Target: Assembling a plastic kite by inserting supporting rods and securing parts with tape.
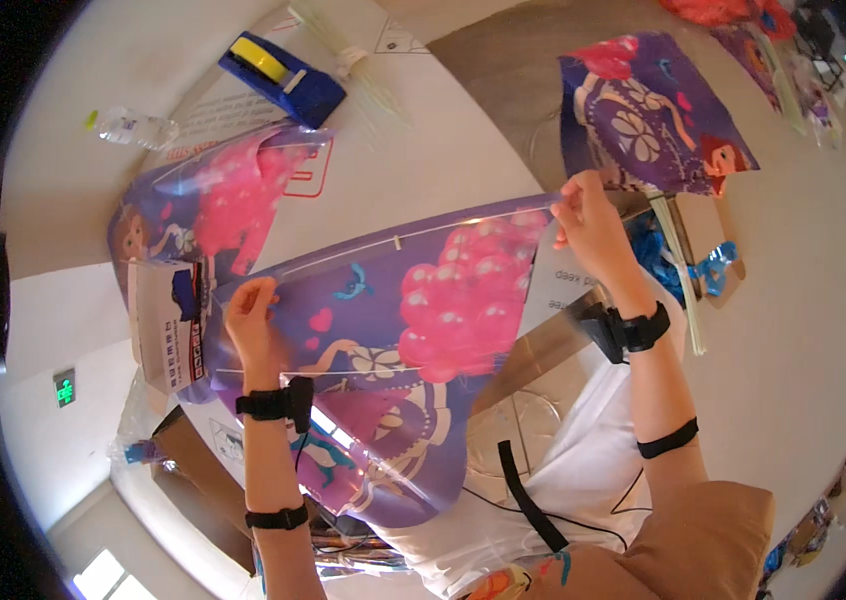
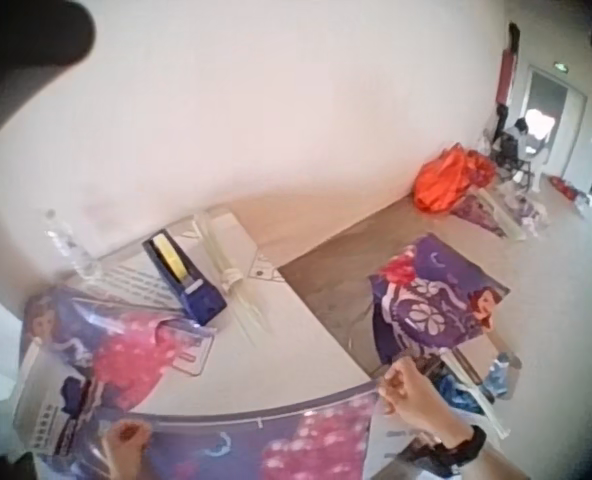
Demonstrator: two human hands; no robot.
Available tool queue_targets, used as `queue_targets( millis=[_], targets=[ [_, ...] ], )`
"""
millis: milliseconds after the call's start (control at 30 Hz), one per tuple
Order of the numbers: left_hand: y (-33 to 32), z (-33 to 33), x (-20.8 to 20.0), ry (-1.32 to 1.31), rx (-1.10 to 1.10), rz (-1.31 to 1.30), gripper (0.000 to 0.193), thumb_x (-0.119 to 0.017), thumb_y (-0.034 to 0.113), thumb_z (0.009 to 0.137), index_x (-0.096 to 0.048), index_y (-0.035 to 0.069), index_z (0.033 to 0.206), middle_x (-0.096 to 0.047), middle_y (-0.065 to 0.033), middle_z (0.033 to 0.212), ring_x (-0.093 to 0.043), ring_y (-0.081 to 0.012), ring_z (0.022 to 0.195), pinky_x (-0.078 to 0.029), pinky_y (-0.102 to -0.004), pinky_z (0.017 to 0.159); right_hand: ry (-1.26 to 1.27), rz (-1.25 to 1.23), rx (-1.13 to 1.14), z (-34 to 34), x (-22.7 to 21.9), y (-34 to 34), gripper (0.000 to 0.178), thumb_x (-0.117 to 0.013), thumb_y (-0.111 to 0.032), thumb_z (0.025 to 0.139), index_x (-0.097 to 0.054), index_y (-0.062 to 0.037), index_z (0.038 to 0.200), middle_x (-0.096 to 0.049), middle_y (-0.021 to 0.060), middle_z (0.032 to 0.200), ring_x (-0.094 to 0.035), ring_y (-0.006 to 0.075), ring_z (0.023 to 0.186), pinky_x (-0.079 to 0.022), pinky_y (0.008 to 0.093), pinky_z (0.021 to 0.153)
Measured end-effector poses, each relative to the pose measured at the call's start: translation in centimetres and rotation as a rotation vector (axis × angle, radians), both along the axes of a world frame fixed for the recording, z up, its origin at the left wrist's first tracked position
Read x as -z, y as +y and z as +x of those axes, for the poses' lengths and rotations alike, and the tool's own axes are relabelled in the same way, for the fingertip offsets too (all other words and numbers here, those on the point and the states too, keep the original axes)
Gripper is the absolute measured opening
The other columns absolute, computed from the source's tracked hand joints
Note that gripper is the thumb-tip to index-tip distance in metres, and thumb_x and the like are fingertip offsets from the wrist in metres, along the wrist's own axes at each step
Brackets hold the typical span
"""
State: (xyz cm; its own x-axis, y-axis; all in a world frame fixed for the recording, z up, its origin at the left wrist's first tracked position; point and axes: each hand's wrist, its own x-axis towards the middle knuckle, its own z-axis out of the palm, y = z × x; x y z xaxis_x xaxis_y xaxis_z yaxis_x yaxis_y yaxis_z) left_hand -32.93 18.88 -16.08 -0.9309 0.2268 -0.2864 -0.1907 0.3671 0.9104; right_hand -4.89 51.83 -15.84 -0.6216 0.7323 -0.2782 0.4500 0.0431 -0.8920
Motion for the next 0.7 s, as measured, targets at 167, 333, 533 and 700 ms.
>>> queue_targets(
  millis=[167,333,533,700],
  targets=[
    [0.2,-0.3,2.0,0.068,0.009,0.044,0.012,-0.072,0.015,0.085,-0.070,0.005,0.090,-0.063,0.0033,0.076,-0.053,-0.0049,0.068,-0.039,-0.0202,0.061,-0.016,0.135,0.000,0.2,1.4,0.3,0.020,-0.057,-0.005,0.092,-0.041,-0.0046,0.104,-0.053,0.0082,0.082,-0.057,0.0130,0.060,-0.053,0.0282,0.052],
    [0.1,-0.3,1.7,0.089,0.030,-0.115,0.014,-0.073,0.016,0.085,-0.071,0.003,0.088,-0.061,0.0035,0.072,-0.049,-0.0055,0.064,-0.039,-0.0209,0.058,0.023,0.125,0.013,0.2,1.9,0.4,0.021,-0.060,-0.004,0.090,-0.042,-0.0046,0.101,-0.053,0.0082,0.080,-0.057,0.0137,0.060,-0.052,0.0273,0.050],
    [0.6,-0.4,1.8,0.170,0.037,-0.218,0.016,-0.074,0.018,0.084,-0.071,0.002,0.086,-0.062,0.0024,0.073,-0.047,-0.0058,0.062,-0.038,-0.0223,0.056,-0.019,0.230,0.008,-0.1,1.4,0.2,0.024,-0.061,-0.004,0.088,-0.042,-0.0052,0.103,-0.054,0.0086,0.081,-0.058,0.0154,0.063,-0.052,0.0273,0.049],
    [0.8,-0.6,2.8,0.253,0.061,-0.268,0.016,-0.075,0.018,0.082,-0.072,0.002,0.085,-0.062,0.0014,0.073,-0.046,-0.0064,0.062,-0.037,-0.0232,0.055,-0.066,0.242,0.050,-0.3,1.6,0.2,0.026,-0.063,-0.004,0.087,-0.043,-0.0053,0.103,-0.055,0.0104,0.082,-0.060,0.0179,0.066,-0.055,0.0298,0.049]
  ],
)
